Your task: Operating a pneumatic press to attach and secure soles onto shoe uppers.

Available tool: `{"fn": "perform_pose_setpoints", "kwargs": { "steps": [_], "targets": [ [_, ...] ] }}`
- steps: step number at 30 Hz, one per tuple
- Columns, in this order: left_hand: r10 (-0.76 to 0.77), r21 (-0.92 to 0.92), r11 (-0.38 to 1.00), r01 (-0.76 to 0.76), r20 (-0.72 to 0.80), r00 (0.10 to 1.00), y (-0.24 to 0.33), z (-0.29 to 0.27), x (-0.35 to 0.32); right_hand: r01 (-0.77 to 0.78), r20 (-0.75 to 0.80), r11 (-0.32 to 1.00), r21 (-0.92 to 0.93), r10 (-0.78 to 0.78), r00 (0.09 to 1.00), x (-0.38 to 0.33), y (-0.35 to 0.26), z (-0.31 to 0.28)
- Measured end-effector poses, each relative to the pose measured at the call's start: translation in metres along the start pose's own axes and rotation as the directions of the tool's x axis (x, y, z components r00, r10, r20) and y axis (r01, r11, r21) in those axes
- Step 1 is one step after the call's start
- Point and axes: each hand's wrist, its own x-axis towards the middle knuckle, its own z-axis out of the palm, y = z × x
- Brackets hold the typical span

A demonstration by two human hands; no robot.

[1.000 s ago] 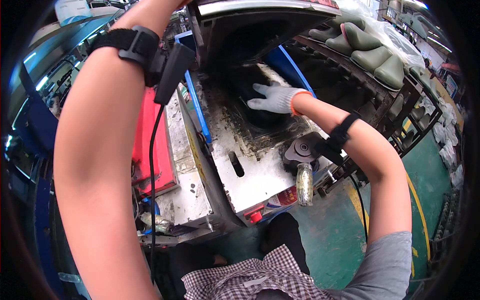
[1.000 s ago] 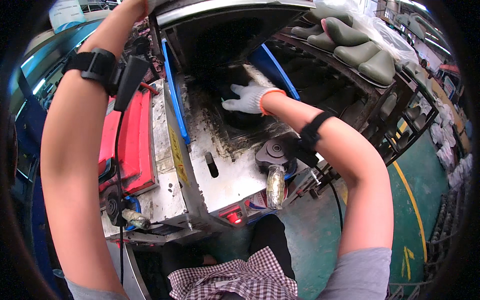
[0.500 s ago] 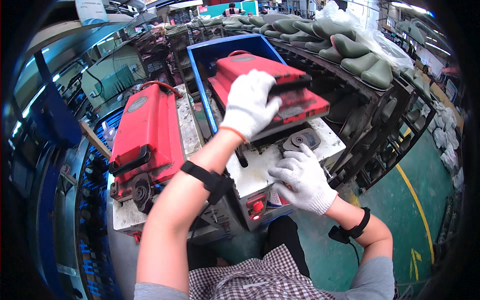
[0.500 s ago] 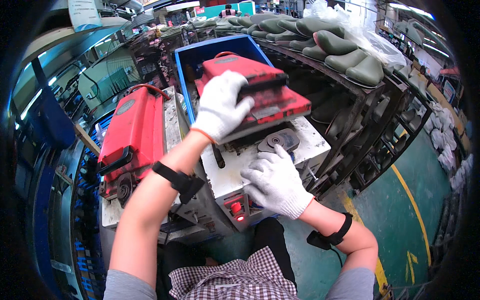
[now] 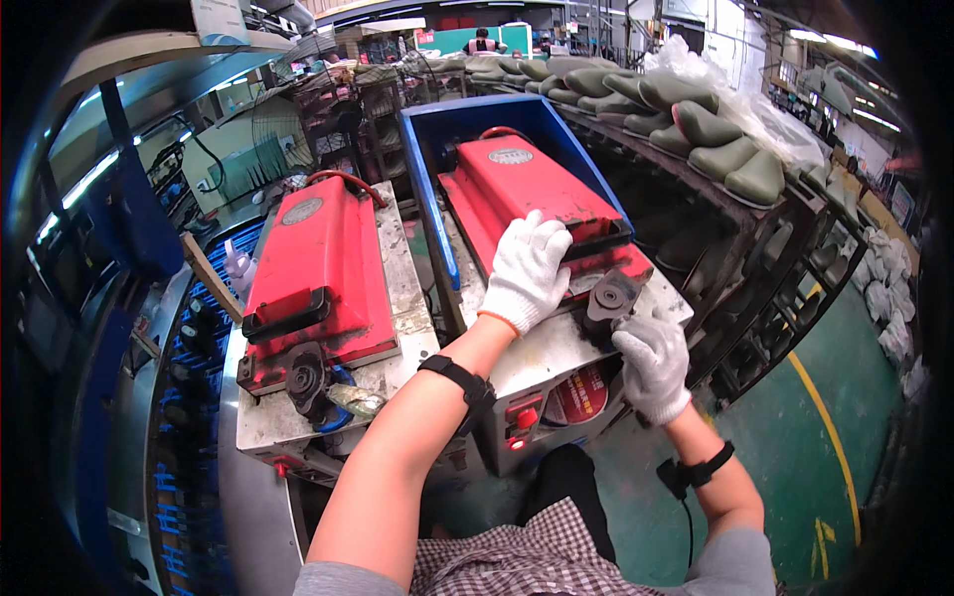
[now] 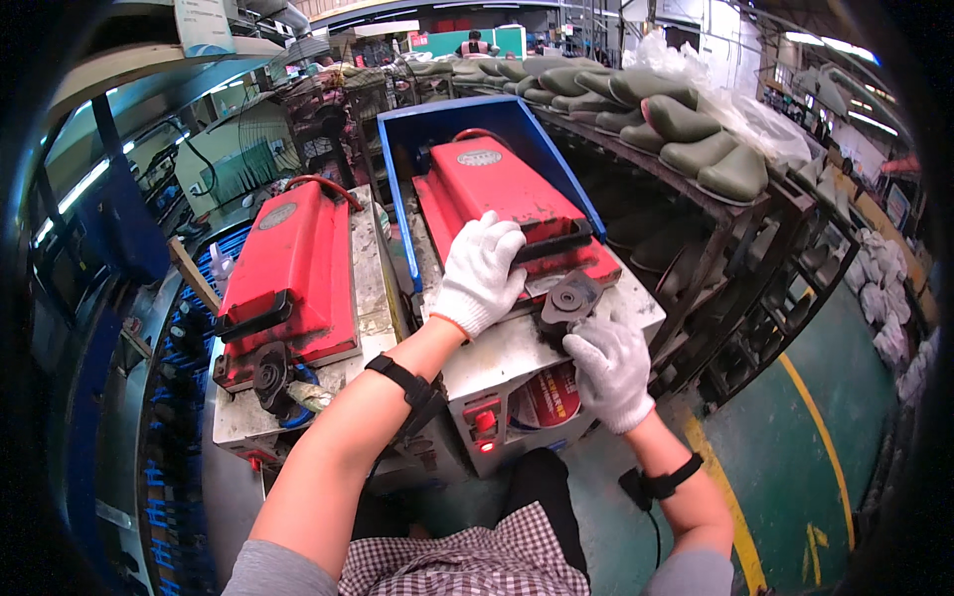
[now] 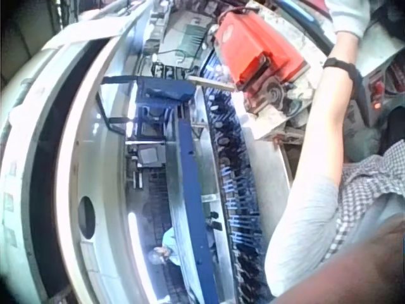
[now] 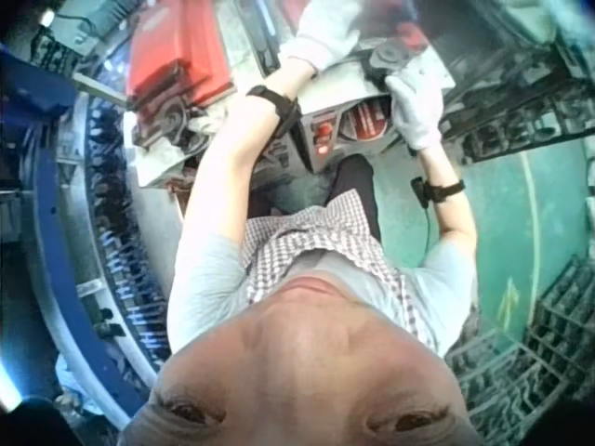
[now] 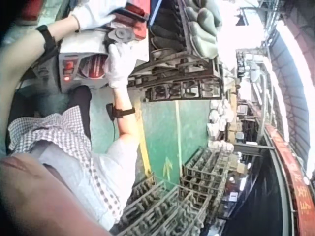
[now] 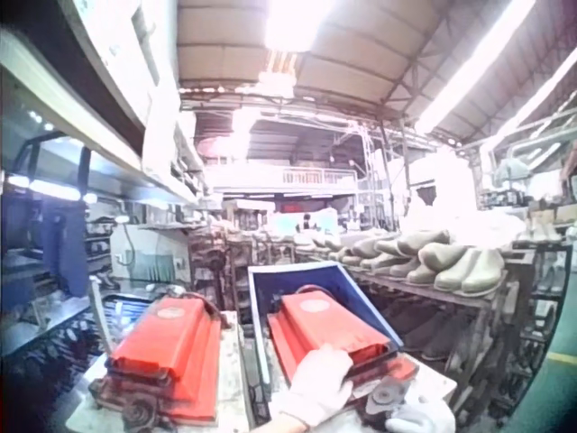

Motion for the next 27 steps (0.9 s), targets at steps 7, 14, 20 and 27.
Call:
{"fn": "perform_pose_setpoints", "kwargs": {
  "steps": [7, 14, 20, 27],
  "targets": [
    [-0.027, 0.03, 0.999, 0.027, 0.005, 1.0, -0.002, -0.004, -0.001, -0.071, -0.134, 0.984, -0.162, 0.049, 0.99, -0.008, 0.042, -0.002],
    [-0.033, 0.007, 0.999, 0.033, 0.026, 0.999, 0.0, -0.002, 0.002, -0.326, -0.156, 0.935, -0.139, 0.305, 0.94, 0.043, 0.076, 0.017],
    [-0.186, -0.012, 0.982, 0.189, 0.114, 0.976, 0.011, -0.017, -0.003, -0.257, 0.065, 0.966, -0.021, 0.257, 0.964, 0.109, 0.043, 0.074],
    [-0.252, 0.122, 0.967, 0.222, 0.372, 0.893, 0.016, -0.167, -0.027, -0.228, 0.063, 0.97, -0.079, 0.233, 0.97, 0.098, 0.054, 0.081]
  ]
}}
